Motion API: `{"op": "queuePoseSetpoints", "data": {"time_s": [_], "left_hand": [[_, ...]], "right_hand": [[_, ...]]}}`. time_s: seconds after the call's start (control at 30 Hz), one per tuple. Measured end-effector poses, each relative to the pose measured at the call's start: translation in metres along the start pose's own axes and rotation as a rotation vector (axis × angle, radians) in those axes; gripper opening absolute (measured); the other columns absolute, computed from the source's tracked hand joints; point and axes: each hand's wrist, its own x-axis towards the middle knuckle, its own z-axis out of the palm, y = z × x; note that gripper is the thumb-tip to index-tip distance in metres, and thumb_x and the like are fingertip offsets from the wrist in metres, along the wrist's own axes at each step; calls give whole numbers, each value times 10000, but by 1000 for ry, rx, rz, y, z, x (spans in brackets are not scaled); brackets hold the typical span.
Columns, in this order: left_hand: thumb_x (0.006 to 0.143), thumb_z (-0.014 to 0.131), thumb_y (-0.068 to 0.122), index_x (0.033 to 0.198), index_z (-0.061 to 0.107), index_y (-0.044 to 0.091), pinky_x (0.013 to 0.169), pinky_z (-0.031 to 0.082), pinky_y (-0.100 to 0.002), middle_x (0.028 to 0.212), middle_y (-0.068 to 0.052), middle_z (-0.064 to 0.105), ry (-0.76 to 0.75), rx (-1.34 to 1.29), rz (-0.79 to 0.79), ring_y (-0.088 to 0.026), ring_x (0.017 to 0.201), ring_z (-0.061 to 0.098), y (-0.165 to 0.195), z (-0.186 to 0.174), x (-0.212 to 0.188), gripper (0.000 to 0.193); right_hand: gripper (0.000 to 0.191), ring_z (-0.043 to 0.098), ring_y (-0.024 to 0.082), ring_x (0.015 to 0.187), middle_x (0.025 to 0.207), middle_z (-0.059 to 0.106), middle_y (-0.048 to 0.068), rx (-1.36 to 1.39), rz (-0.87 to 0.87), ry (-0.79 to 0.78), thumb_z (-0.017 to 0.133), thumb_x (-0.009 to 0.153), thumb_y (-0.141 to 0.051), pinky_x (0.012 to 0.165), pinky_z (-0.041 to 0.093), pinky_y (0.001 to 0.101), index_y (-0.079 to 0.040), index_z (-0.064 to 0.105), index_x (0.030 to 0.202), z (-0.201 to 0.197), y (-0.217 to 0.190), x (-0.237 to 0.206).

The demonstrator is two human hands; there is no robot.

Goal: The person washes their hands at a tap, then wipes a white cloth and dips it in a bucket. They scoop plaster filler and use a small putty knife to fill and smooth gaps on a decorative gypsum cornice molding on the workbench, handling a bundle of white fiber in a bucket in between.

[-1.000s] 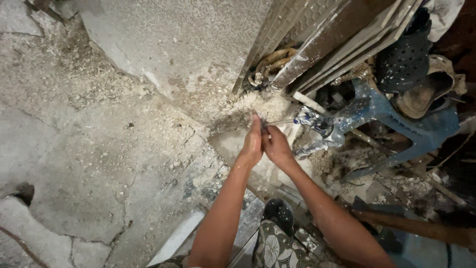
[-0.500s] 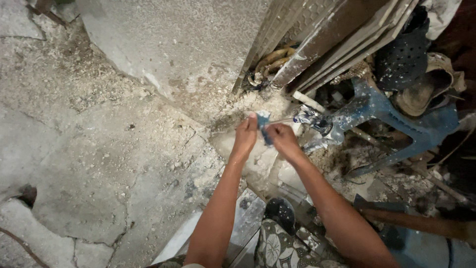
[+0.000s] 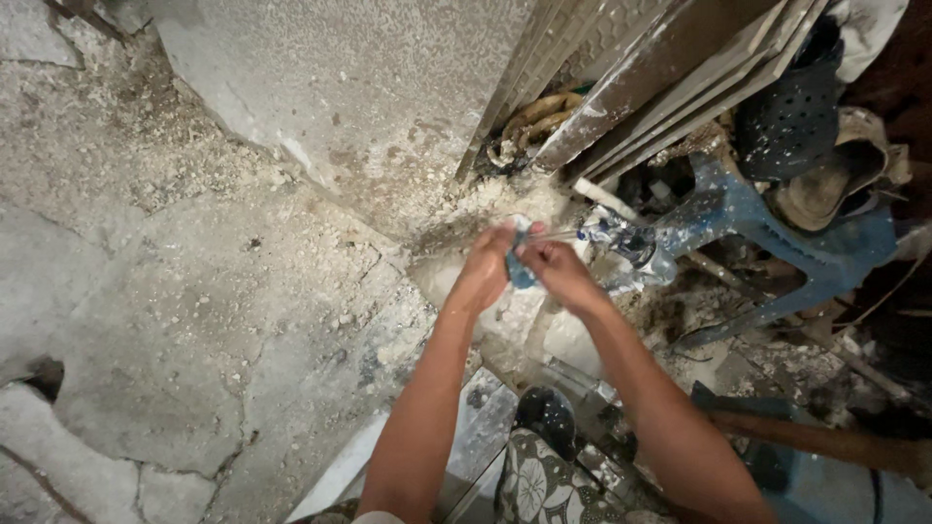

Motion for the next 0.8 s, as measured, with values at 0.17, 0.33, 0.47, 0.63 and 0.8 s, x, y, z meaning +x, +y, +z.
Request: {"op": "queuePoseSetpoints", "data": {"time_s": [0.17, 0.33, 0.47, 0.63, 0.8], "left_hand": [[1063, 544, 135, 1141, 619, -42, 851, 576, -348, 1148, -180, 735, -164, 251, 326, -218, 961, 698, -8, -5, 2, 208], [1191, 474, 257, 1230, 593, -127, 778, 518, -390, 1173, -323, 693, 81, 113, 214, -301, 917, 657, -13, 0, 9, 404], [985, 547, 119, 1257, 528, -14, 972, 602, -395, 1262, -199, 690, -226, 23, 138, -283, 1082, 707, -3, -3, 2, 304], [977, 612, 31, 1157, 579, -34, 993, 615, -394, 1162, -231, 719, -155, 298, 243, -272, 1075, 725, 3, 4, -4, 194], [988, 670, 64, 1006, 670, -20, 788, 606, -342, 984, -188, 748, 3, 273, 429, -231, 901, 718, -11, 15, 4, 86]], "right_hand": [[227, 556, 99, 790, 890, 690, 27, -12, -303, -16, 581, 1040, -185, 719, 476, 291, -39, 733, 957, 3, -8, -4], [268, 525, 107, 784, 896, 629, 8, 51, -373, -51, 586, 1062, -179, 707, 454, 308, -27, 719, 885, 7, -10, -6], [196, 544, 78, 709, 787, 671, -36, 53, -206, -53, 590, 1015, -187, 656, 455, 287, -79, 722, 918, 1, -13, -9], [260, 447, 99, 604, 669, 569, -29, -36, -91, -33, 595, 1031, -179, 551, 373, 315, -30, 677, 833, 0, -16, -10], [188, 454, 78, 614, 678, 573, -25, -63, -163, -4, 603, 979, -122, 552, 374, 302, -61, 688, 823, 7, -18, -11]]}}
